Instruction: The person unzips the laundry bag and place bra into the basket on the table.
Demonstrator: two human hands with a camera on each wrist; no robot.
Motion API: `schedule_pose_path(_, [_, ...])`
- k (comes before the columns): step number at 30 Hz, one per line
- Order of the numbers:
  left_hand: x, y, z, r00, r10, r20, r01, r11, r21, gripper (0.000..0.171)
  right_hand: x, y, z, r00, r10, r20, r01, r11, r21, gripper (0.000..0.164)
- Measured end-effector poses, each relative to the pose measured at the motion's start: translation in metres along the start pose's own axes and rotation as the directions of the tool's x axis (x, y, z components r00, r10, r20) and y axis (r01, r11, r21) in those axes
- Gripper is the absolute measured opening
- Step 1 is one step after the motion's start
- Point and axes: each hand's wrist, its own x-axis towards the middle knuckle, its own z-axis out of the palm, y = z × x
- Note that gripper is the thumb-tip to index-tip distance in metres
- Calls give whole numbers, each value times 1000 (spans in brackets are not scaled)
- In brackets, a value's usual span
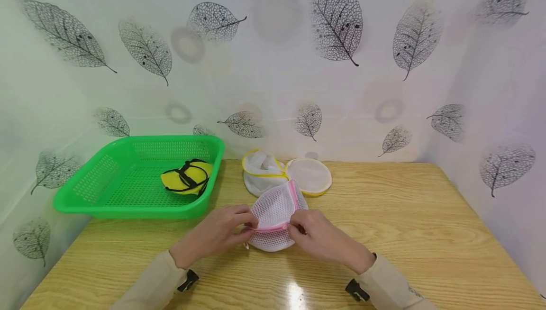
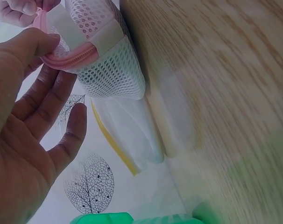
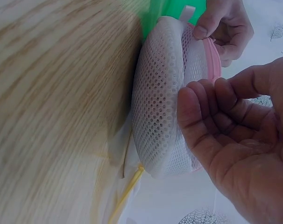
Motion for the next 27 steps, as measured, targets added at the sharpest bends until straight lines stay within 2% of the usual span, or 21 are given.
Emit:
schedule_pose_path(15, [-2, -4, -1, 1000, 7, -7, -8, 999, -31, 8, -1, -2, -4, 998, 52, 26, -53, 998, 27, 17])
schedule_pose_path(20, [-3, -7, -2, 1000, -8, -2, 8, 1000, -25, 9, -3, -2, -3, 999, 39, 13, -39, 999, 37, 15])
schedule_pose_path(23, [-3, -7, -4, 1000, -1, -29, 2, 1000, 14, 10, -3, -3, -1, 1000, 14, -5, -14, 999, 44, 15])
schedule_pose_path(27, [-3, -6, -7, 995, 26, -92, -14, 992, 128, 15, -3, -7, 3, 999, -25, -30, 26, 999, 29, 20])
